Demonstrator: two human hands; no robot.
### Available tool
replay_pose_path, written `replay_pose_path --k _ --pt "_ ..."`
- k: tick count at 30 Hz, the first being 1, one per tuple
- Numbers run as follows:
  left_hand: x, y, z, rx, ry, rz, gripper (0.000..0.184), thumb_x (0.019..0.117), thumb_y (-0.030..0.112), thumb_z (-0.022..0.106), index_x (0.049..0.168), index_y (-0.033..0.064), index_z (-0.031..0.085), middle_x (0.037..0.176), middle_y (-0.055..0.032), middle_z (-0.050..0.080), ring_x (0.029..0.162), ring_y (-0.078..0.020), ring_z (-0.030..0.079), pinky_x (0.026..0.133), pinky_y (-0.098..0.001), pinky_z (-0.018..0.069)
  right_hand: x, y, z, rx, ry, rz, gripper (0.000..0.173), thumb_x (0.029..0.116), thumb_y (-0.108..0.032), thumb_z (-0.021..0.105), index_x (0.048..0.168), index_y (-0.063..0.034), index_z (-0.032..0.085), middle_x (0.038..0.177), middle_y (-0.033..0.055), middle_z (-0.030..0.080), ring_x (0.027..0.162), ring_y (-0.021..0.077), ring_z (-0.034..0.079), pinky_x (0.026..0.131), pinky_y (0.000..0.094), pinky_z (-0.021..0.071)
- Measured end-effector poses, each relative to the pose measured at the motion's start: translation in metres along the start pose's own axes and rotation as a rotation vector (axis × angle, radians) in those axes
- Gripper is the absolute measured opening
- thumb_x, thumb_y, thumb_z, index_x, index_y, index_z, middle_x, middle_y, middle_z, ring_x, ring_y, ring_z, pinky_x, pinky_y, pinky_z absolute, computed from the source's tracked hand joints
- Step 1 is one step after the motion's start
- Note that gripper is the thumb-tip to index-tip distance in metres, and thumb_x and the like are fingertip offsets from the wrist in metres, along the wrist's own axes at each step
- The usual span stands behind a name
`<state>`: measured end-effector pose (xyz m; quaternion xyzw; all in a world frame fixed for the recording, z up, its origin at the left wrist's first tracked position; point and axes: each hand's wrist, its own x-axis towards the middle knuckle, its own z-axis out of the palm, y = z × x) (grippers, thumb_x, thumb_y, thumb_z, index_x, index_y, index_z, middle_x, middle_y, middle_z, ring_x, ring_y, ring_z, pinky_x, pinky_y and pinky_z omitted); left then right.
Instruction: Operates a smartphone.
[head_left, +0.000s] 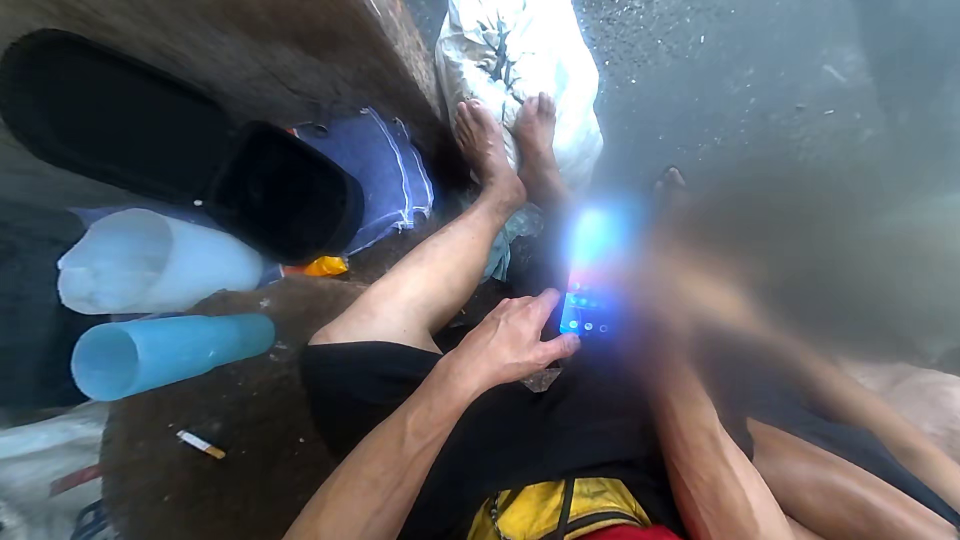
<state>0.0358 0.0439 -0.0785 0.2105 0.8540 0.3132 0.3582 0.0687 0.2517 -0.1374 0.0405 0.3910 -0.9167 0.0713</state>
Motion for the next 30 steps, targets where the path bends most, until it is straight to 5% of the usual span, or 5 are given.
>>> replay_pose_path --k 4,11,20,30 --pt "-0.002 -0.005 0.0 0.029 0.149 0.031 0.055 0.098 0.054 0.055 0.127 0.0075 0.062 0.108 -0.0087 0.071 0.102 -0.0215 0.069 0.092 -0.0455 0.0549 -0.001 -0.001 0.0 0.02 0.025 0.01 0.059 0.089 -0.029 0.061 0.142 -0.0093 0.045 0.125 0.0124 0.062 0.115 0.0225 0.065 0.098 0.0462 0.0542" --pt "-0.004 -0.009 -0.003 -0.012 0.356 0.15 0.048 0.0973 0.043 0.062 0.131 0.0094 0.061 0.113 -0.004 0.069 0.102 -0.0127 0.068 0.089 -0.0345 0.0592 -0.002 -0.011 0.011 -0.089 0.113 0.061 0.041 0.0991 -0.031 0.042 0.135 -0.0146 0.051 0.118 0.0077 0.066 0.109 0.0188 0.066 0.096 0.0437 0.0555" --pt "-0.004 -0.009 -0.003 0.02 0.26 0.125 0.044 0.097 0.04 0.062 0.13 0.0099 0.062 0.11 -0.0051 0.071 0.101 -0.0156 0.069 0.09 -0.0371 0.0578 -0.002 -0.007 0.01 -0.106 0.085 0.089 0.056 0.0767 -0.014 0.066 0.129 -0.0068 0.049 0.114 0.0138 0.066 0.103 0.0228 0.07 0.089 0.0439 0.0593" --pt "-0.004 -0.009 -0.001 0.056 0.23 0.132 0.042 0.0956 0.035 0.064 0.128 0.0083 0.061 0.109 -0.0064 0.07 0.099 -0.0171 0.069 0.089 -0.0385 0.0577 -0.002 -0.005 0.013 -0.308 0.15 0.147 0.063 0.0771 -0.014 0.074 0.133 -0.0025 0.047 0.11 0.019 0.068 0.096 0.0294 0.072 0.082 0.0464 0.0631"
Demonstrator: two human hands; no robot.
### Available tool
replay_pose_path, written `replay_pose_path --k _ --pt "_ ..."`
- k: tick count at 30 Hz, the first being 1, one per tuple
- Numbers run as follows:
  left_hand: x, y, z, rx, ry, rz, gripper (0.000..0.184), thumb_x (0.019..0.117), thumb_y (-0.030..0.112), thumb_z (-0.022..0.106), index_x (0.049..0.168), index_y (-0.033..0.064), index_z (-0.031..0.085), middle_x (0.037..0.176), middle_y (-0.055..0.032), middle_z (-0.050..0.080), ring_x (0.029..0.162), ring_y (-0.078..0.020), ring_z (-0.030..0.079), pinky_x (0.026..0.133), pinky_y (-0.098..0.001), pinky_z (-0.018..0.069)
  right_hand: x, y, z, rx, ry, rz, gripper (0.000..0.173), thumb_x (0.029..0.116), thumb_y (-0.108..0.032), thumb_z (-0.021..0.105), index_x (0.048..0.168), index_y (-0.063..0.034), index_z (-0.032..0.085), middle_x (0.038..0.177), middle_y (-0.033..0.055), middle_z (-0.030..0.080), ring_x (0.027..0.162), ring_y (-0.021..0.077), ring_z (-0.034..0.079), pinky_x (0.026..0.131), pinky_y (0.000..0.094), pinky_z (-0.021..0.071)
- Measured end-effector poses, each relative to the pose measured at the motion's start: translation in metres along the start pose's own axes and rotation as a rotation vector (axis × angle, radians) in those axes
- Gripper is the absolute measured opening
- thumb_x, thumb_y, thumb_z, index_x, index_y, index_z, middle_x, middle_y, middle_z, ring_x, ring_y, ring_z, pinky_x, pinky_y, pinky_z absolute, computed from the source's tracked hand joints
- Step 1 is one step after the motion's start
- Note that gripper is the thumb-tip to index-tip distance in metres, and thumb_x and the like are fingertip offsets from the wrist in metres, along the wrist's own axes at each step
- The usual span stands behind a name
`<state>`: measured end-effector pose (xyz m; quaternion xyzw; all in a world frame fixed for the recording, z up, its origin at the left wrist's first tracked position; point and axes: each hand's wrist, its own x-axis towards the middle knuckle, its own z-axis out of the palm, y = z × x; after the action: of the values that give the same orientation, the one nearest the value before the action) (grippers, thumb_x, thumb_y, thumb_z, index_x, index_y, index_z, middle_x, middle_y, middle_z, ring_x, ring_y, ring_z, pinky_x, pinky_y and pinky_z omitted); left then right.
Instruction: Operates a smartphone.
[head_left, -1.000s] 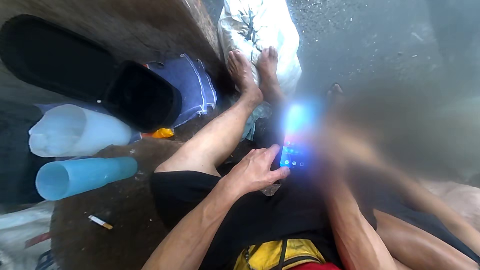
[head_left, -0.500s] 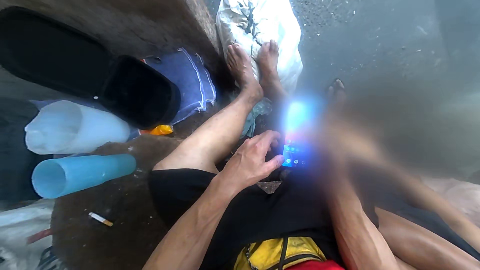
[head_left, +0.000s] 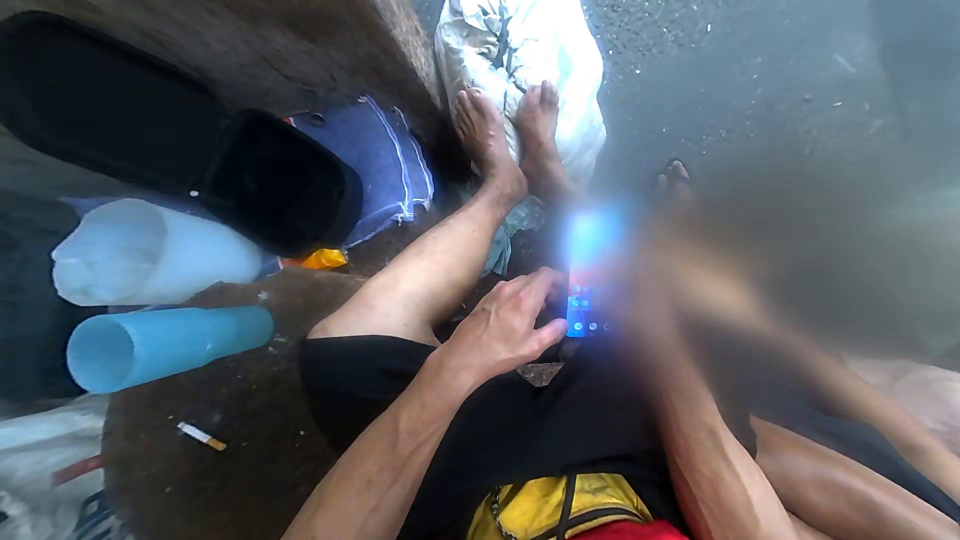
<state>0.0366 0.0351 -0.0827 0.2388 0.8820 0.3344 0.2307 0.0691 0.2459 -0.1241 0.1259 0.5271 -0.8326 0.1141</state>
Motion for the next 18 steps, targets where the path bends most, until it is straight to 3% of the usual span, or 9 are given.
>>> replay_pose_path --k 5,10,14,18 --pt "-0.0004 0.0023 0.0006 -0.023 -0.03 -0.021 0.044 0.0949 0.032 0.066 0.13 0.0073 0.059 0.111 -0.0078 0.07 0.1 -0.0189 0.069 0.09 -0.04 0.0577 0.0012 0.0012 -0.0018 -0.053 0.016 0.004 0.068 0.0749 -0.015 0.076 0.135 -0.0015 0.047 0.111 0.0196 0.069 0.096 0.0304 0.073 0.081 0.0468 0.0637" --pt "0.0005 0.0031 -0.0006 -0.024 -0.036 -0.037 0.044 0.0951 0.032 0.065 0.13 0.0062 0.059 0.11 -0.0093 0.07 0.101 -0.0202 0.069 0.091 -0.0403 0.0572 0.002 0.0054 -0.0078 -0.003 -0.066 -0.069 0.061 0.0766 -0.015 0.065 0.132 -0.0017 0.045 0.113 0.0159 0.067 0.101 0.0253 0.071 0.087 0.0454 0.0608" --pt "0.0003 0.0027 -0.0001 -0.026 -0.023 -0.027 0.044 0.0949 0.033 0.066 0.129 0.0069 0.058 0.11 -0.0081 0.07 0.1 -0.0182 0.069 0.09 -0.0388 0.0575 0.0003 -0.0003 -0.0025 0.007 -0.025 -0.028 0.059 0.0763 -0.013 0.063 0.132 -0.0026 0.046 0.114 0.0151 0.067 0.101 0.0245 0.071 0.086 0.044 0.0612" --pt "0.0016 0.0026 -0.0006 -0.035 -0.033 -0.029 0.043 0.0948 0.032 0.066 0.129 0.0071 0.058 0.11 -0.0079 0.07 0.101 -0.0185 0.069 0.091 -0.0391 0.0572 0.0021 0.0001 -0.0023 -0.027 -0.018 -0.022 0.055 0.0828 -0.018 0.064 0.132 -0.0025 0.047 0.112 0.0147 0.068 0.099 0.0241 0.071 0.085 0.043 0.0619"
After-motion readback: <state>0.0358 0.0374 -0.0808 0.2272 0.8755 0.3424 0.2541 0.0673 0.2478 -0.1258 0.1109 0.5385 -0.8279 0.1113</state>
